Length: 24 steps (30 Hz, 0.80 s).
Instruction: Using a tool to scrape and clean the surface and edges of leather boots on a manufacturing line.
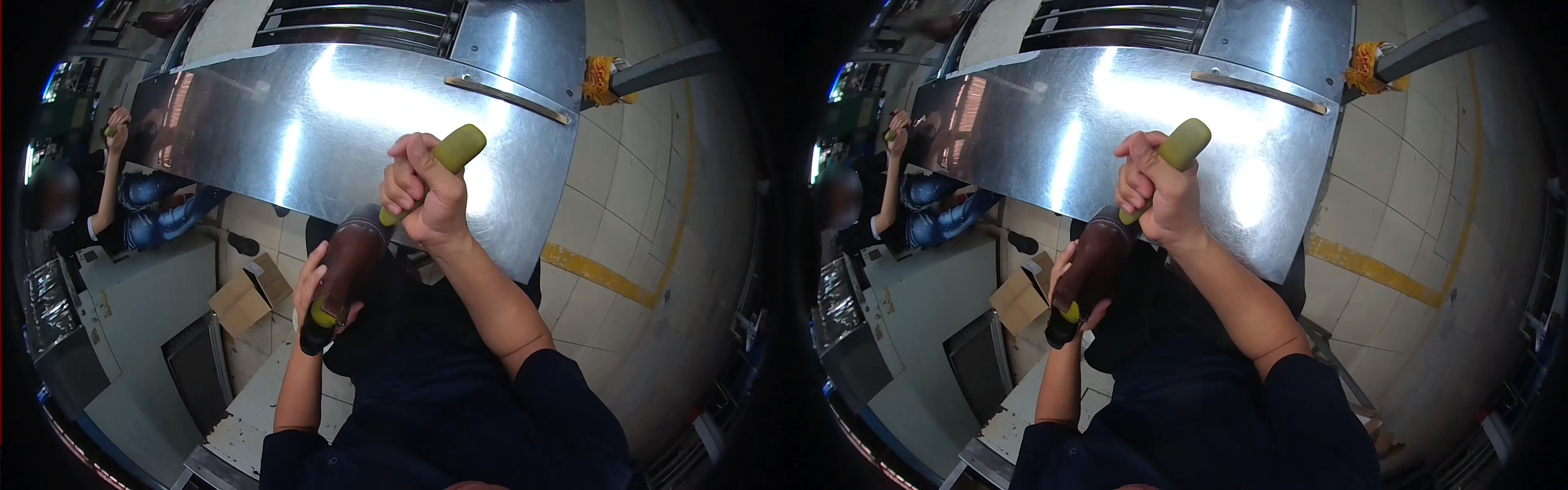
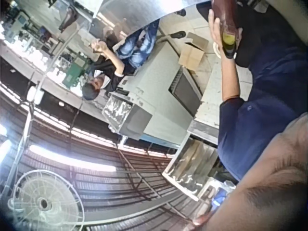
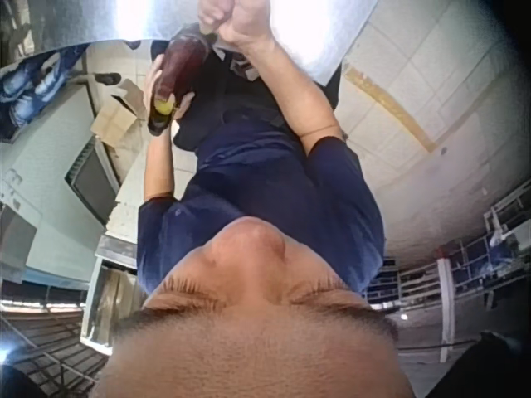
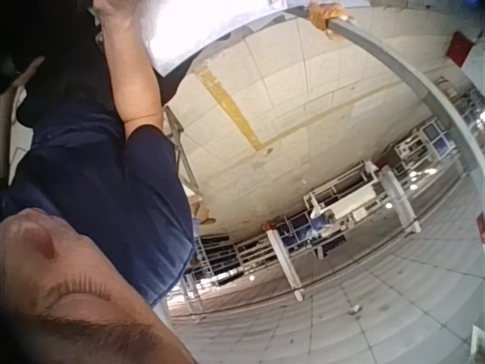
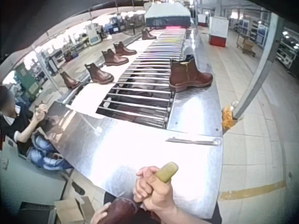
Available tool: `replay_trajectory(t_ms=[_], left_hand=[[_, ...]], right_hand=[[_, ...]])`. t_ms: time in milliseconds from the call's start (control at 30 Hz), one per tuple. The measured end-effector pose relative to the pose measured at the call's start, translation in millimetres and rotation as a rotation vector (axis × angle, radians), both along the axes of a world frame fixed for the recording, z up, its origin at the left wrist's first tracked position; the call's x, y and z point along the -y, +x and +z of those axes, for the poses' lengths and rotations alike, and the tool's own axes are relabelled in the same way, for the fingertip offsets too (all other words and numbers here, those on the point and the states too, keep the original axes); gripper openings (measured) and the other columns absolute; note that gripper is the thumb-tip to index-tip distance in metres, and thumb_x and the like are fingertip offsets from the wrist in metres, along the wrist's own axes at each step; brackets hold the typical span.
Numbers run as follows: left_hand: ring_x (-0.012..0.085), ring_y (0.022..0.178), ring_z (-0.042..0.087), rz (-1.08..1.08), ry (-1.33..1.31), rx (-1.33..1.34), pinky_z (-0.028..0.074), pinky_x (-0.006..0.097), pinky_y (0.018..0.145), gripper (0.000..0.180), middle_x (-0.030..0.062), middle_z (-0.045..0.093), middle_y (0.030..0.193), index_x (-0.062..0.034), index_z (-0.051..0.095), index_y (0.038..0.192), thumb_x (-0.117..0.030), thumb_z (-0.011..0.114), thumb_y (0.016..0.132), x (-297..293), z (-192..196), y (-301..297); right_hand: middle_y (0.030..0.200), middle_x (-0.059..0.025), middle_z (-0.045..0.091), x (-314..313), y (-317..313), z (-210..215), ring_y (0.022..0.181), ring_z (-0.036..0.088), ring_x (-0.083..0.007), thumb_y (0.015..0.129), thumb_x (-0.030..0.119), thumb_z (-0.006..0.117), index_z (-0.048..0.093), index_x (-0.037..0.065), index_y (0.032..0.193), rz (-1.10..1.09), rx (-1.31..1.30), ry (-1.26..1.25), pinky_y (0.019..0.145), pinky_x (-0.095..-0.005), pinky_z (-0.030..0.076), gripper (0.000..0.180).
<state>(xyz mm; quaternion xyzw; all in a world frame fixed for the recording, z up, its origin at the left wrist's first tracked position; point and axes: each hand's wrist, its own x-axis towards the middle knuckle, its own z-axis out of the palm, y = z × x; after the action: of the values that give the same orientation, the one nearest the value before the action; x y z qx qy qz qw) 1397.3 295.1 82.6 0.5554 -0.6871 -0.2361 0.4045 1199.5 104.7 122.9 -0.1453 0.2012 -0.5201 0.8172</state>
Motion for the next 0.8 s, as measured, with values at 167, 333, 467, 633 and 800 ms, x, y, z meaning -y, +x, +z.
replay_trajectory(t_ms=[167,333,467,633,800], left_hand=[[0.0491,0.127,0.058,-0.010,-0.115,0.001,0.051,0.055,0.104,0.077,0.0346,0.049,0.145,-0.0092,0.042,0.143,-0.027,0.086,0.082,4,-5,-2],[0.0490,0.131,0.055,-0.014,-0.123,0.022,0.050,0.053,0.106,0.079,0.0313,0.047,0.148,-0.0131,0.041,0.147,-0.032,0.084,0.084,0,-13,8],[0.0489,0.130,0.056,-0.048,-0.109,0.048,0.051,0.053,0.104,0.079,0.0311,0.048,0.147,-0.0132,0.038,0.147,-0.029,0.084,0.084,1,-13,13],[0.0480,0.129,0.058,-0.033,-0.083,0.035,0.052,0.051,0.104,0.080,0.0314,0.050,0.146,-0.0104,0.040,0.146,-0.025,0.084,0.081,8,-5,7],[0.0413,0.132,0.057,0.165,0.269,-0.297,0.047,0.045,0.109,0.080,0.0282,0.053,0.146,-0.0043,0.047,0.145,-0.015,0.085,0.076,0,17,-12]], right_hand=[[0.055,0.0017,0.036,5,17,-4,0.046,0.038,-0.0113,0.104,0.031,0.063,0.056,0.006,0.083,0.044,0.067,0.069,0.048,-0.0292,0.036,0.032],[0.053,0.0017,0.035,5,21,-8,0.044,0.037,-0.0116,0.103,0.027,0.062,0.053,0.008,0.080,0.039,0.026,0.110,0.045,-0.0294,0.035,0.032],[0.054,0.0029,0.036,10,30,-5,0.043,0.034,-0.0096,0.104,0.024,0.059,0.055,0.009,0.079,0.106,-0.047,0.135,0.042,-0.0278,0.031,0.029],[0.054,0.0029,0.036,9,38,9,0.042,0.034,-0.0091,0.102,0.021,0.061,0.053,0.009,0.077,0.128,-0.208,0.058,0.042,-0.0275,0.031,0.029],[0.053,0.0027,0.035,25,43,2,0.042,0.034,-0.0102,0.101,0.022,0.063,0.052,0.010,0.075,0.184,-0.147,0.144,0.043,-0.0278,0.032,0.030]])
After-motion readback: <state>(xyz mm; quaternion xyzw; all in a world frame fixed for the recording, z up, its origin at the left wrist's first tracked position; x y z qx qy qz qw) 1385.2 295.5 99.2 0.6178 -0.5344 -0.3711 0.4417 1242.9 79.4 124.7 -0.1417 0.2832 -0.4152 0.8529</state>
